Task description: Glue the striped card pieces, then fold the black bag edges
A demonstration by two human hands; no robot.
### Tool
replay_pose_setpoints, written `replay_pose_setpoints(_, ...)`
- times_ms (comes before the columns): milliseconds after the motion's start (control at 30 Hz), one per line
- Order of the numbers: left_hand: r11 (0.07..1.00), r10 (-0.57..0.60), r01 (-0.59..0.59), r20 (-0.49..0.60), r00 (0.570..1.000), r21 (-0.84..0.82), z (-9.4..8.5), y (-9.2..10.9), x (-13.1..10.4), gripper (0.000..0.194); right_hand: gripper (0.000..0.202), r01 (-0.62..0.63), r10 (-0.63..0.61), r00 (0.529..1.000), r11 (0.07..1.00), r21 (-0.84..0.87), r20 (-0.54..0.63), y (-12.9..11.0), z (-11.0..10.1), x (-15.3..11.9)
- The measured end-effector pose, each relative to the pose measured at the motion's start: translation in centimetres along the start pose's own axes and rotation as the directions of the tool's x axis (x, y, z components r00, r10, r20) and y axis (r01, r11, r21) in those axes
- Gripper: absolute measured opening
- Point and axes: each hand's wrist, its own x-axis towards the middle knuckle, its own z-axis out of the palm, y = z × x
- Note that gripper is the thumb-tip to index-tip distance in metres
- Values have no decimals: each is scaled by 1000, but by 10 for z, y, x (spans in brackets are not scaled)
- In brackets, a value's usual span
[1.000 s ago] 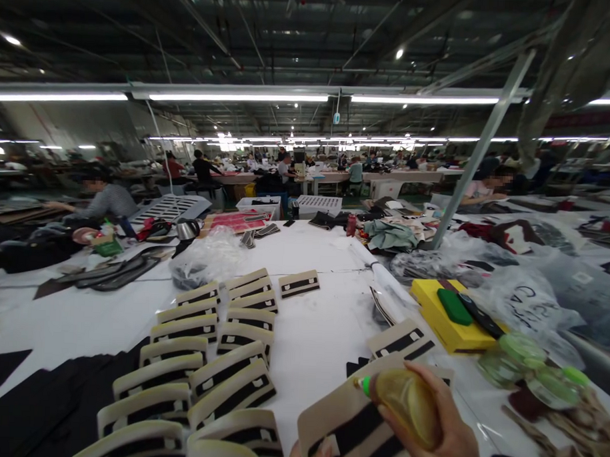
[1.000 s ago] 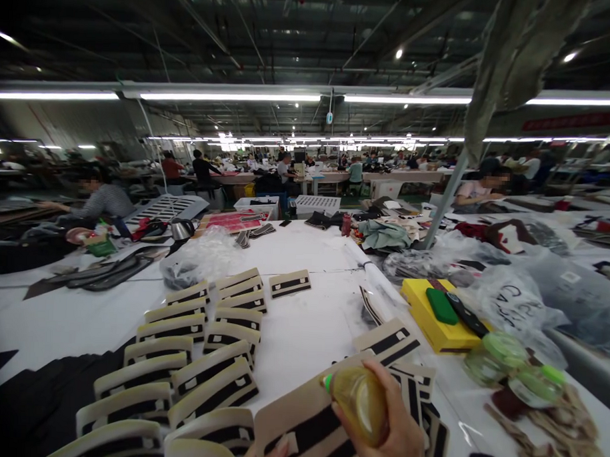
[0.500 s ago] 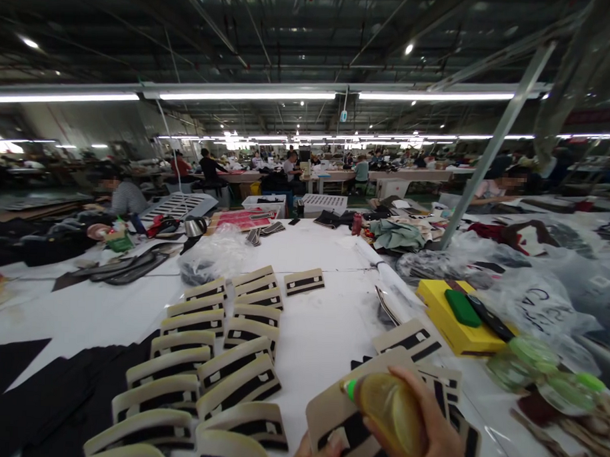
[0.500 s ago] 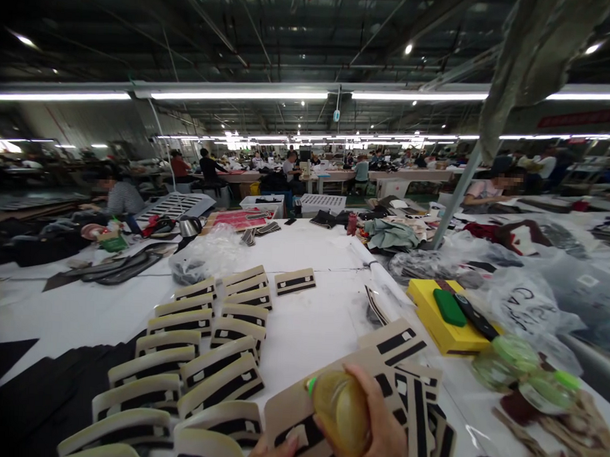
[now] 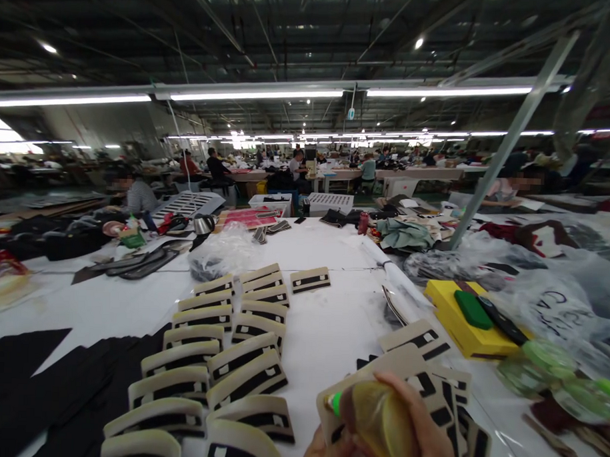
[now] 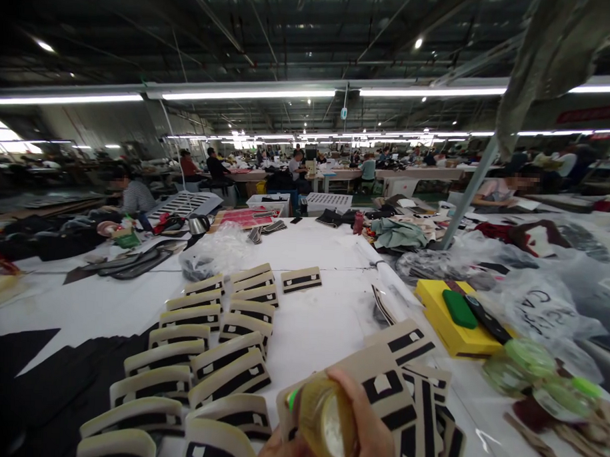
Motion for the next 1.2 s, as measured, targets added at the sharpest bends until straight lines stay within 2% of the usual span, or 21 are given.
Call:
replay_pose_setpoints(133, 998, 39, -42, 75, 996, 41, 1, 3, -3, 76, 51, -94, 82, 992, 988, -123, -99, -1, -2, 6)
replay_pose_setpoints(267, 971, 139, -143, 33, 990, 191, -1, 4, 0, 74, 49, 29, -29, 999, 999, -20, -19, -6, 5, 2)
replay_pose_setpoints(333, 952, 178, -178, 23, 984, 247, -3, 2, 2, 73, 49, 49, -49, 999, 999, -2, -5, -7, 7, 1)
replay_pose_setpoints(500, 967, 139, -148, 56, 989, 208, -11, -4, 6, 80, 51, -72, 65, 995, 993, -89, -81, -5, 4, 5)
replay_pose_setpoints(667, 932, 215, -211, 18, 976, 294, -7, 0, 3, 86, 52, 38, -38, 999, 999, 14, -7, -10, 9, 2)
replay_pose_setpoints(833, 920, 160, -146, -10, 987, 364, -3, 7, -3, 78, 50, -55, 50, 996, 996, -74, -67, -9, 7, 5)
replay_pose_setpoints(1000, 887, 268, -255, 19, 963, 385, 2, 10, -6, 74, 52, 25, -25, 1000, 999, 36, 6, -10, 10, 1)
replay_pose_setpoints(1133, 903, 239, -212, -27, 971, 373, 5, 13, -9, 68, 50, -28, 28, 999, 1000, -6, -26, -8, 10, -2)
replay_pose_setpoints(1200, 917, 212, -190, -25, 977, 351, 5, 14, -10, 67, 51, 6, -6, 1000, 1000, 28, -1, -7, 11, -4)
